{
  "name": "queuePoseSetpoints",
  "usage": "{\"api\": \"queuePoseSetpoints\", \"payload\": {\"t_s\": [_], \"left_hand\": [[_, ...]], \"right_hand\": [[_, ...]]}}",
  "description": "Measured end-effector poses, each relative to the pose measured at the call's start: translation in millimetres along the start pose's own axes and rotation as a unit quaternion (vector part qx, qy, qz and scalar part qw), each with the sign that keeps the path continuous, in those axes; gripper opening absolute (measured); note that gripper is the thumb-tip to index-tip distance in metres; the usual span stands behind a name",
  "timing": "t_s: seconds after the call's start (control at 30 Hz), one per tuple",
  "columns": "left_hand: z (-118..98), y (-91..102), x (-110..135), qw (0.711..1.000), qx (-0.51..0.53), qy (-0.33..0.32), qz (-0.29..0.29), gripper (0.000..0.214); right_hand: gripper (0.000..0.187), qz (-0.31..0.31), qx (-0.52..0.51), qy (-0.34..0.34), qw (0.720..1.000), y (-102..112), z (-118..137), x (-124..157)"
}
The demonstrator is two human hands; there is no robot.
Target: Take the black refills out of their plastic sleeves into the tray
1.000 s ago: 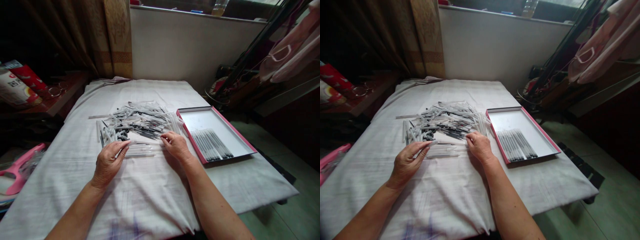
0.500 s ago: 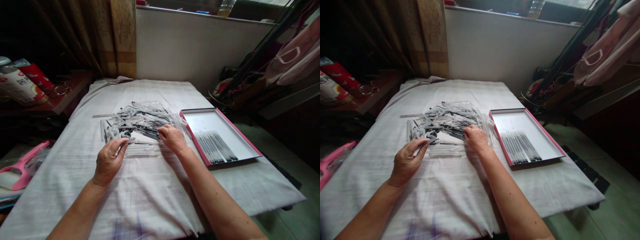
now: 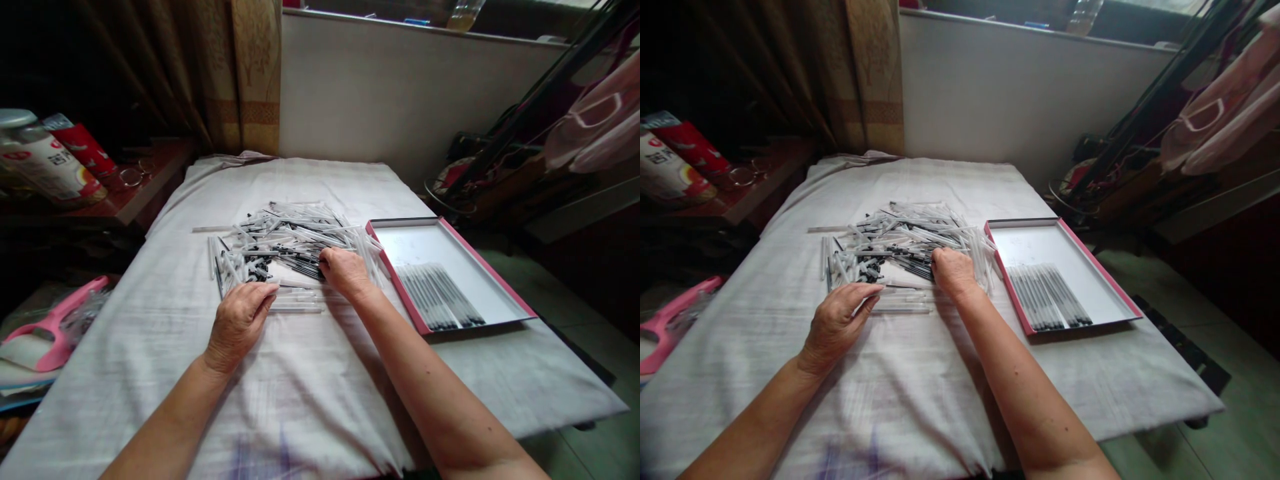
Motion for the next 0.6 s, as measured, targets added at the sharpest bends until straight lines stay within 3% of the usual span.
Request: {"api": "queuePoseSetpoints", "payload": {"t_s": [0.13,0.2,0.27,0.33,0.37,0.6], "left_hand": [[-4,-2.5,1,1.0,-0.004,-0.007,0.006,0.02],[-5,-5.3,2,1.0,-0.005,-0.005,0.015,0.021],[-6,-8.2,3,1.0,-0.004,-0.002,0.025,0.022],[-8,-9.9,3,1.0,-0.001,-0.006,0.03,0.022],[-9,-10.5,3,0.999,0.002,-0.009,0.031,0.022],[-13,-13.7,4,0.999,0.021,-0.01,0.044,0.024]], "right_hand": [[0.024,-0.078,-0.194,0.002,0.978,10,-8,24],[0.023,-0.084,-0.343,0.007,0.936,6,-9,39],[0.024,-0.055,-0.482,-0.003,0.875,-7,-6,53],[0.025,-0.02,-0.561,-0.016,0.827,-19,1,63],[0.023,-0.008,-0.577,-0.019,0.816,-22,5,66],[0.02,0.01,-0.571,-0.003,0.821,-24,19,71]]}}
Point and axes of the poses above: each hand's wrist, its own x-axis away from the middle knuckle, its own y-axis out of the back of the hand, z = x × y, the point moved 9 cm from there along -x, towards the middle knuckle, and after that the axes turned 6 degrees about x, right-handed, at the moved point
